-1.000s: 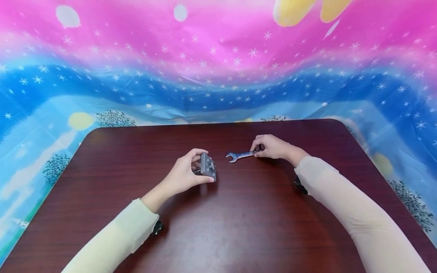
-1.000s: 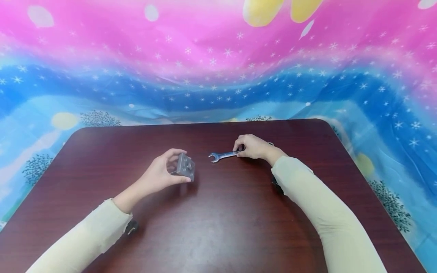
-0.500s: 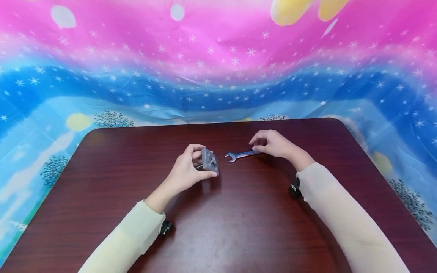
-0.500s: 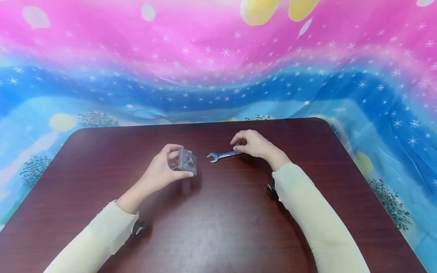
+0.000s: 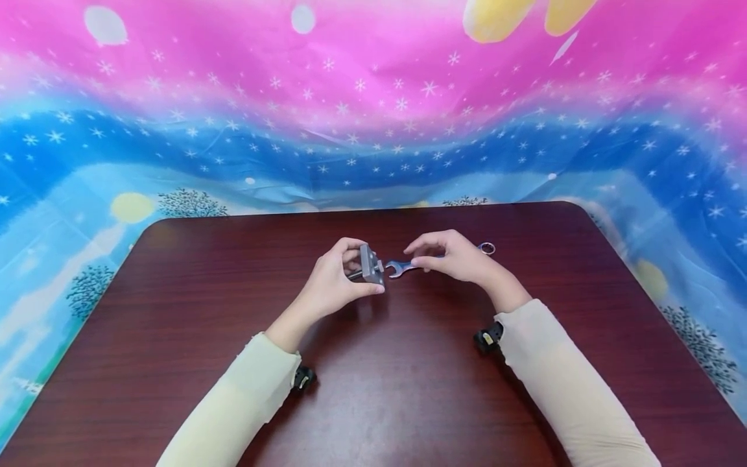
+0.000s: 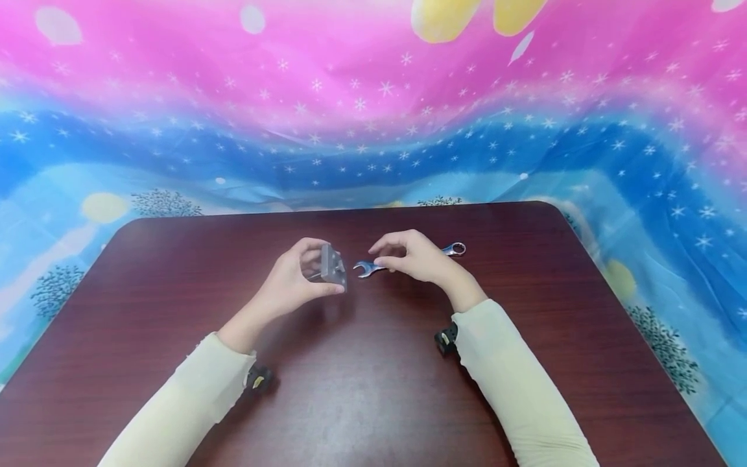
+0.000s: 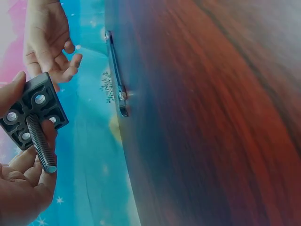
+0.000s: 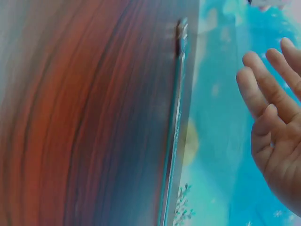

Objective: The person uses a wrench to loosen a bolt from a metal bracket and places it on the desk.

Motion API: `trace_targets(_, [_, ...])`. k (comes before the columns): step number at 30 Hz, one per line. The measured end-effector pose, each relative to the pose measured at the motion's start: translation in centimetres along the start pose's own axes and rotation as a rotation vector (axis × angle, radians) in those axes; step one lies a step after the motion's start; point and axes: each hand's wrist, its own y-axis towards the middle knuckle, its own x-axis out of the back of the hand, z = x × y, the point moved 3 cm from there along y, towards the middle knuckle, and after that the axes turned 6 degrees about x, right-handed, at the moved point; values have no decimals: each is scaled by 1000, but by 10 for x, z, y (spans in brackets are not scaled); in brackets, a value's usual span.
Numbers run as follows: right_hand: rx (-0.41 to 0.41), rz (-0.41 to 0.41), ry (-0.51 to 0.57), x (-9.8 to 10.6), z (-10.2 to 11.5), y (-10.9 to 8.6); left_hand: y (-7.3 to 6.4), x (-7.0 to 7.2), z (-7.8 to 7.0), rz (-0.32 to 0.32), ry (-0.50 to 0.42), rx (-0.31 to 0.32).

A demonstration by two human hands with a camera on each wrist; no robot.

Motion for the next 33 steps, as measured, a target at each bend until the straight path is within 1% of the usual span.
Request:
trace_targets(3, [31,16,104,-7,10,3,2,-3,-2,-6,-17,-7])
trace_targets(6, [58,16,177,-13,19,4,3,-4,-4,-14,-38,-11])
trace_targets(11, [77,-3,241,-21,28,5,3,-6,-3,-25,-61,-17])
trace_targets(16, [75,-42,258,-32,28,6,1,-9,-2,-20,-78,-21])
trace_targets(23, [48,-147,225,-39,29,6,0,-14,-4,-21,-73,-42])
trace_targets(28, [50,-202,262,-42,31,5,0,-11,-5,-45,-70,-47])
trace_targets(33, [57,-247,307,-46,32,4,1,-8,-4,-67,-111,-63])
